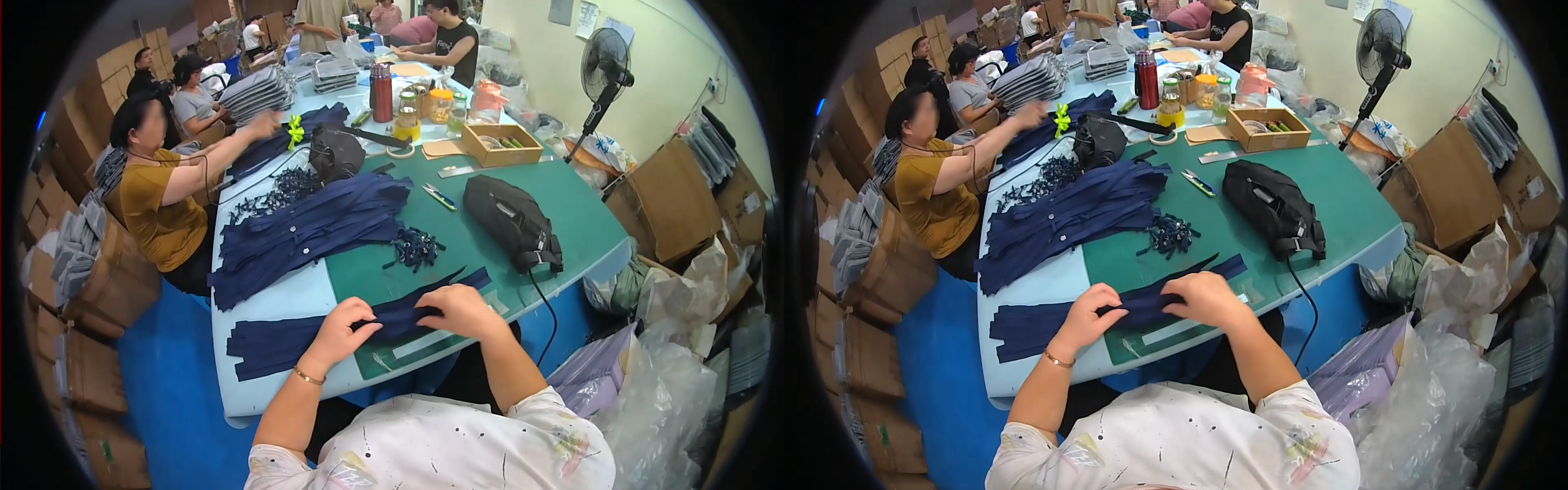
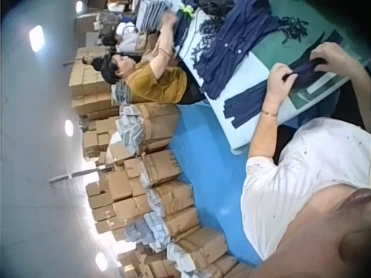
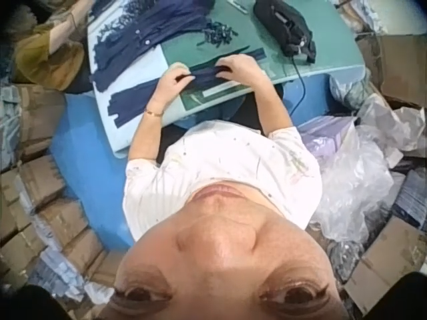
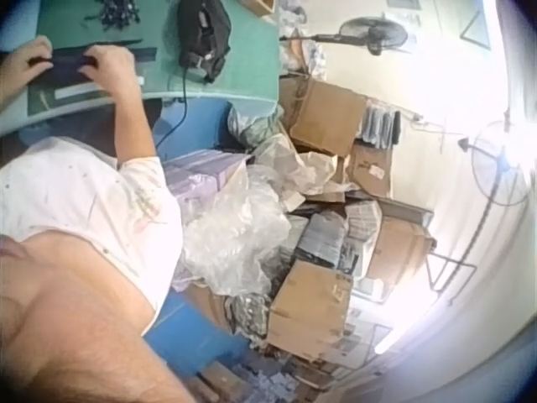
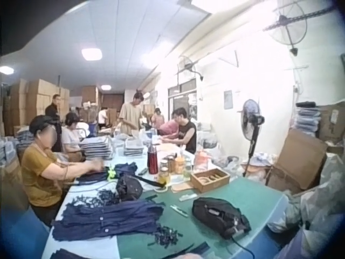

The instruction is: The recorder is manually attaching plastic adjusters or sliders onto small fabric straps at a production table.

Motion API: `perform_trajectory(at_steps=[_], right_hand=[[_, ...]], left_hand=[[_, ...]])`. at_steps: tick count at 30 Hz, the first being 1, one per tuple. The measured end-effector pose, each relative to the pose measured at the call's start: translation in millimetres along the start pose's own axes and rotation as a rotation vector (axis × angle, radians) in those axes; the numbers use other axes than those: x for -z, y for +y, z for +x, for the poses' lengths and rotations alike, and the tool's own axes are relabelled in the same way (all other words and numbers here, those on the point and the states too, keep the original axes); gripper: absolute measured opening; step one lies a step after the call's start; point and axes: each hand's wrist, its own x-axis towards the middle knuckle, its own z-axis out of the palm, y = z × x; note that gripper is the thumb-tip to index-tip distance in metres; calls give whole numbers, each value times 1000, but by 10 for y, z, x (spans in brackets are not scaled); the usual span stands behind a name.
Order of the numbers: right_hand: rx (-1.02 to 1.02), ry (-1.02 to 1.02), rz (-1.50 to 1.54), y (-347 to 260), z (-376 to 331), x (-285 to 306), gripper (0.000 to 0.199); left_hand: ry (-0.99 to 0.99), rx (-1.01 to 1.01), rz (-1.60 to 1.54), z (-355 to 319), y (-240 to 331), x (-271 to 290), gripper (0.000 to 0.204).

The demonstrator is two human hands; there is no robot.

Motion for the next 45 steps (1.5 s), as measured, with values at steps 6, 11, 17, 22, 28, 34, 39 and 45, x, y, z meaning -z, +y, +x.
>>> perform_trajectory(at_steps=[6, 11, 17, 22, 28, 34, 39, 45], right_hand=[[-124, 147, 72, 153, 38, 325, 14], [-31, 134, 396, -101, 519, 156, 24], [-110, 301, 1184, -21, 945, -343, 18], [-247, 484, 1187, -85, 834, -601, 17], [42, 596, 358, -272, 442, -679, 28], [-157, 567, 559, -301, 251, -870, 21], [-571, 370, 1511, -244, 344, -877, 21], [-456, 214, 1166, -40, 754, -659, 23]], left_hand=[[-34, 207, 113, -17, -188, 337, 18], [119, -68, 235, 266, -12, 169, 36], [258, 161, -72, 499, -16, 37, 18], [257, 212, -64, 414, -94, 1, 18], [149, 35, 181, 307, 55, -18, 17], [149, -348, 592, 186, -44, -144, 14], [159, -544, 850, 143, 8, -169, 16], [379, -176, 190, 472, -36, -77, 11]])
